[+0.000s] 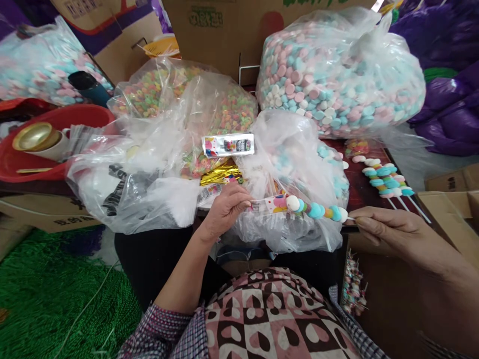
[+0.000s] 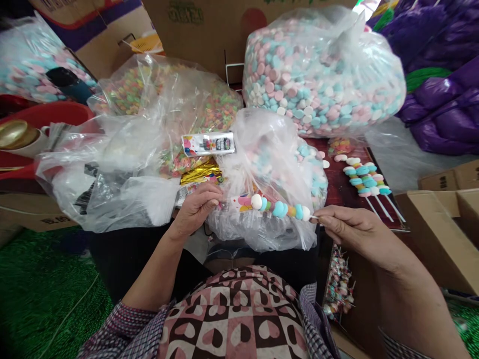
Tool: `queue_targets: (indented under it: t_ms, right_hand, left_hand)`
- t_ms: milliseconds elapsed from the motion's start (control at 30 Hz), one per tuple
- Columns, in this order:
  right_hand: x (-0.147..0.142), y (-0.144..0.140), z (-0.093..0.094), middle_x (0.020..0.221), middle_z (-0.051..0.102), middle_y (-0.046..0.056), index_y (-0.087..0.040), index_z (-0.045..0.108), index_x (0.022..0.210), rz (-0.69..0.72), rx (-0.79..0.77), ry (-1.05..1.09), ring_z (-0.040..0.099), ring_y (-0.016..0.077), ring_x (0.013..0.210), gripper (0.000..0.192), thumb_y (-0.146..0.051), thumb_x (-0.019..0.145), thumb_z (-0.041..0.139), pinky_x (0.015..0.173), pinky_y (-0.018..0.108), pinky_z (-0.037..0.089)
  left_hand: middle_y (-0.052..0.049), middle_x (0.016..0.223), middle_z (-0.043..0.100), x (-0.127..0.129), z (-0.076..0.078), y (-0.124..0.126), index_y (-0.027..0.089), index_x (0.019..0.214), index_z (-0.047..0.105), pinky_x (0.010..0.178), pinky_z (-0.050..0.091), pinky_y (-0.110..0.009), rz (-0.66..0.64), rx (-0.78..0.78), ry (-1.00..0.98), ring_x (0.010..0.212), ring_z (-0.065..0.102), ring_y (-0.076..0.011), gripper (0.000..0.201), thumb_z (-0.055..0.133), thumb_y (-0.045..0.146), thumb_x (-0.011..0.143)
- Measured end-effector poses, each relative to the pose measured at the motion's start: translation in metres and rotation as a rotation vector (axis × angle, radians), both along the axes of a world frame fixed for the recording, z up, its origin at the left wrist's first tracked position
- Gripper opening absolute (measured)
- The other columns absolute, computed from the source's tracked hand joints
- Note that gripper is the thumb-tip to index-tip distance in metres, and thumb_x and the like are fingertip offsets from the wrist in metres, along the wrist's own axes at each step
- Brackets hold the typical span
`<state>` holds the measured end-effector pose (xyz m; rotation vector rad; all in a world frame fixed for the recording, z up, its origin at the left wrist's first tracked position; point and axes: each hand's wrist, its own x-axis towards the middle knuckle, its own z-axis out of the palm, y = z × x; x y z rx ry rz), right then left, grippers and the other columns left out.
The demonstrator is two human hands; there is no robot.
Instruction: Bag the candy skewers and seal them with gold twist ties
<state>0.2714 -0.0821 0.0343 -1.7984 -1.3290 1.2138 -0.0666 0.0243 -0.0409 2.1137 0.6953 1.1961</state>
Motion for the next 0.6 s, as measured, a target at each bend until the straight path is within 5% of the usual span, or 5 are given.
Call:
queue_targets:
  t_ms: [233,600]
  right_hand:
    - [-0.004,-0.003,-0.004,0.057,0.06,0.002,-0.025,0.082,0.079,-0.162,0.18,-0.095,0.047,0.0133,0.05,0.042,-0.063,0.063,0.081,0.039,0.024,0.037]
    - [-0.006,-0.011,-0.013,0.067,0.073,-0.002,-0.036,0.082,0.092,-0.077,0.406,-0.148,0.064,0.013,0.058,0.018,-0.035,0.075,0.076,0.055,0.022,0.054]
  left_hand:
    - [-0.006,0.087,0.068,-0.004,-0.002,0.0,0.019,0.093,0.072,0.085,0.049,-0.035,-0.015,-0.106,-0.058,0.088,0.063,-0.0174,0.025,0.055,0.038,0.097]
    - [-0.005,0.084,0.068,0.003,0.0,-0.003,0.018,0.09,0.07,0.081,0.049,-0.034,-0.081,-0.221,-0.139,0.084,0.063,-0.0173,0.025,0.054,0.037,0.097]
